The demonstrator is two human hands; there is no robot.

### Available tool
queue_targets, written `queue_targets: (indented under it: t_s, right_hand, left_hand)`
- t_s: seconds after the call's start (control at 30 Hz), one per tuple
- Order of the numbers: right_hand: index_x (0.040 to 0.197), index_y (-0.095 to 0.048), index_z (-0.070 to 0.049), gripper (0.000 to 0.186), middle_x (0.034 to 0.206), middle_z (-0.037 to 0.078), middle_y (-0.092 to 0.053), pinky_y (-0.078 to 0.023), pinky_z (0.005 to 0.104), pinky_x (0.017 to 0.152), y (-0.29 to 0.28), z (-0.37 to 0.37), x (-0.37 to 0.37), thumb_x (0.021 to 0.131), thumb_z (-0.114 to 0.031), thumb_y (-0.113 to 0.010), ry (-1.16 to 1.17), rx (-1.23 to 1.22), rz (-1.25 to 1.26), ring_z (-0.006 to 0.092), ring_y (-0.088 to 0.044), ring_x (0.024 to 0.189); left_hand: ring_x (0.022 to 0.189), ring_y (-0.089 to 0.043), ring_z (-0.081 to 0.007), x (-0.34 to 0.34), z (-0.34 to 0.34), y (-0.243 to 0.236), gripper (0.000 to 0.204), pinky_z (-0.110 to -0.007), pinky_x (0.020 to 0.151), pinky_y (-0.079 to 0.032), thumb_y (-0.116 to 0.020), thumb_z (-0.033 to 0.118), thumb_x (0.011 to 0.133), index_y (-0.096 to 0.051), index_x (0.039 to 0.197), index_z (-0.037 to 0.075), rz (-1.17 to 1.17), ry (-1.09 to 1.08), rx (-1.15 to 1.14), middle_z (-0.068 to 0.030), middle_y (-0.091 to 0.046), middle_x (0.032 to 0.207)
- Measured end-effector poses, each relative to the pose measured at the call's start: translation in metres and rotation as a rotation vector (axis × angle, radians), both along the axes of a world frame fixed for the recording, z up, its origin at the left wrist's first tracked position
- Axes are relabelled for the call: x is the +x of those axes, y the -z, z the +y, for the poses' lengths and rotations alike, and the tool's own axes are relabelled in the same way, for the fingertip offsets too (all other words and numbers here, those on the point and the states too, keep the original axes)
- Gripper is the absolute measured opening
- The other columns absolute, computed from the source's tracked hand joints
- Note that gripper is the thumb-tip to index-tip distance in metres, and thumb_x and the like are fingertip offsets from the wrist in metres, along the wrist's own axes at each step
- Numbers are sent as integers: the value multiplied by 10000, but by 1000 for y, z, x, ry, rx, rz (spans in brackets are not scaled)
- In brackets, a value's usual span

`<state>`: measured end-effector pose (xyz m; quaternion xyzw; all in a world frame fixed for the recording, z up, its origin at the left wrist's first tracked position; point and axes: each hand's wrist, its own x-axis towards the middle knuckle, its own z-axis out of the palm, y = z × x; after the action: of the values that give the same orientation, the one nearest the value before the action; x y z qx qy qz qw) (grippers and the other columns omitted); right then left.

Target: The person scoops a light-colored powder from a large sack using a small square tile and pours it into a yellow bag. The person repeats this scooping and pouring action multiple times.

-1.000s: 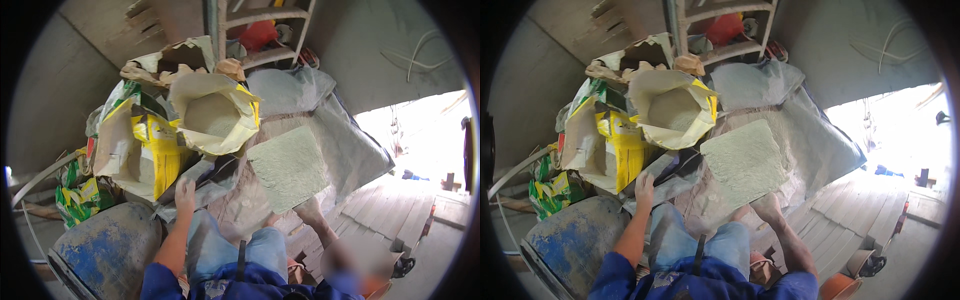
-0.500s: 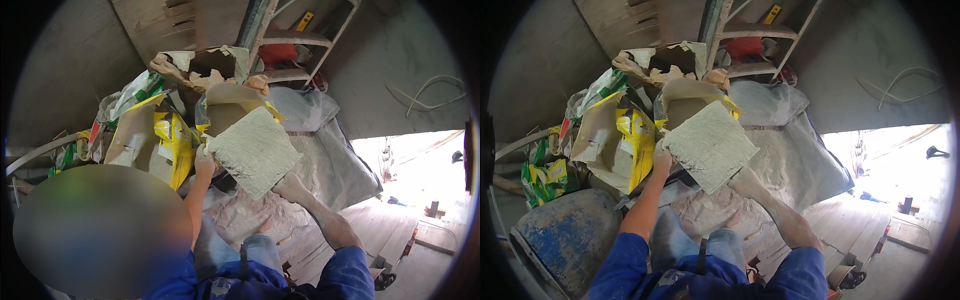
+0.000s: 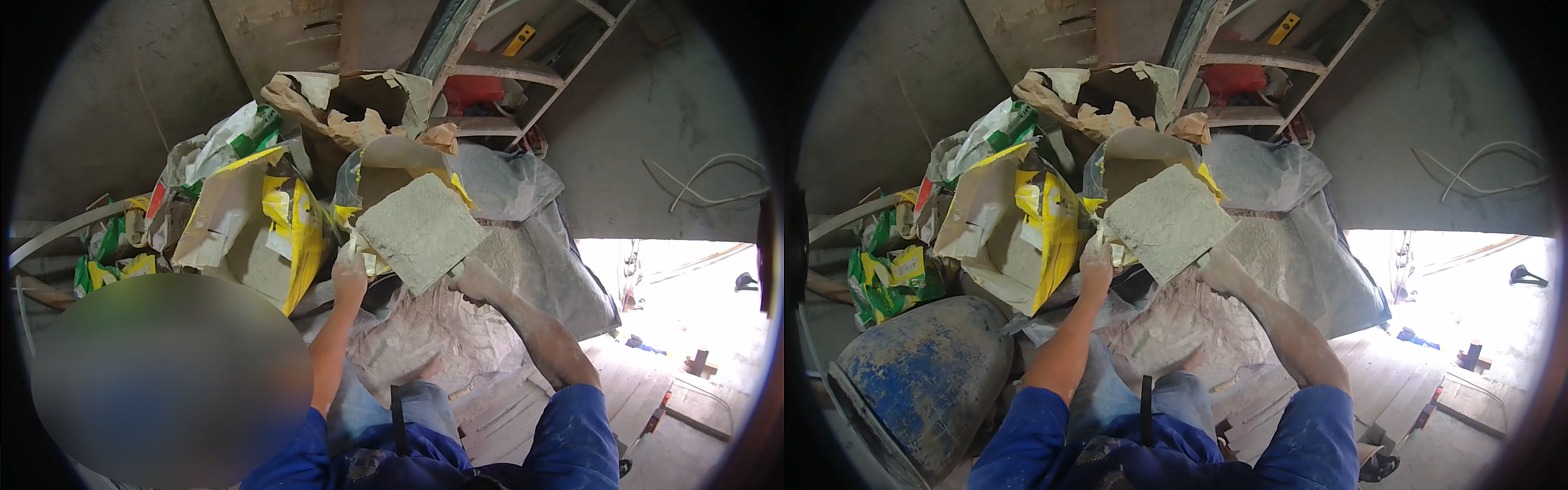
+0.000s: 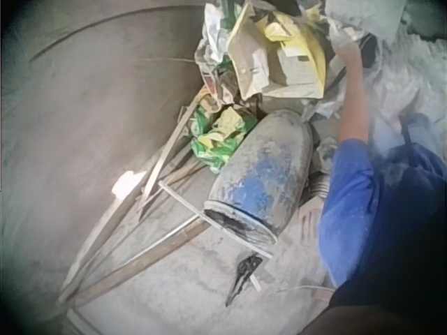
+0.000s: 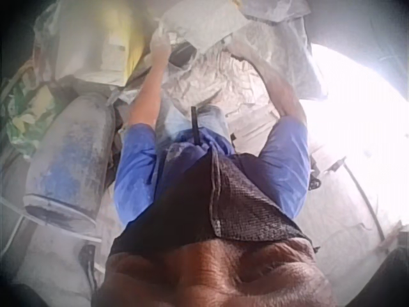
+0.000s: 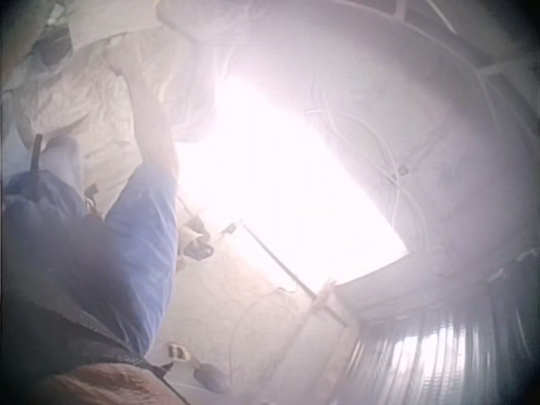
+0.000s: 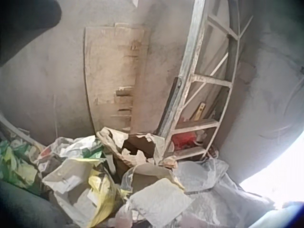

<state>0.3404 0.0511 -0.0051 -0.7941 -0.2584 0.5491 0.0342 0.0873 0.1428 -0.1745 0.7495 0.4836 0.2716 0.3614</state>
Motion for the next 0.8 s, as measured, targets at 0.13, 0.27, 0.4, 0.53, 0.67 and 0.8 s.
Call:
queue_targets:
  t_s: [0.13, 0.27, 0.4, 0.53, 0.67, 0.8]
  right_hand:
    - [1087, -606, 28, 327, 584, 103, -560, -429, 346, 354, 4, 18, 5, 781, -64, -672, -16, 0, -40, 184, -544, 428]
    - [961, -625, 86, 258, 592, 135, -578, -476, 370, 379, 15, 44, 14, 774, -77, -695, -105, -18, -36, 229, -594, 454]
    - [920, -724, 40, 220, 764, 204, -700, -556, 414, 514, 43, 82, 23, 738, -82, -710, -378, -199, -162, 300, -690, 574]
    - [907, -724, 19, 192, 748, 178, -700, -566, 387, 538, 51, 107, 34, 783, -127, -709, -1067, -116, -112, 267, -705, 624]
    - [925, -729, -19, 256, 763, 156, -709, -563, 370, 561, 18, 120, 49, 803, -243, -732, -631, -226, -211, 240, -705, 658]
    - [942, -710, 3, 328, 729, 151, -680, -549, 398, 568, -33, 144, 61, 791, -286, -749, -460, -533, -133, 271, -667, 624]
  left_hand:
    - [912, -667, -336, 14, -8, -12, 219, -408, 772, -536, -640, 113, 901, -651, 1065, -32, -361, -194, -533, -192, -656, 1038]
    - [810, -648, -334, 18, -5, -22, 265, -411, 694, -515, -770, 123, 737, -696, 971, 22, 38, 69, 49, -176, -626, 918]
    - [721, -659, -288, 20, -5, -19, 139, -367, 605, -531, -700, 86, 813, -648, 910, 1, 30, 143, 244, -141, -623, 869]
    - [612, -673, -206, 34, -6, -3, 84, -297, 525, -560, -622, 31, 889, -586, 944, -22, -343, -16, -208, -119, -656, 847]
    - [531, -661, -173, 48, 0, -9, 88, -268, 472, -563, -596, 16, 887, -556, 958, -20, -458, -118, -411, -124, -670, 800]
    - [516, -655, -184, 51, 19, -51, 66, -275, 454, -553, -582, 14, 888, -562, 940, -21, -528, -276, -840, -138, -672, 783]
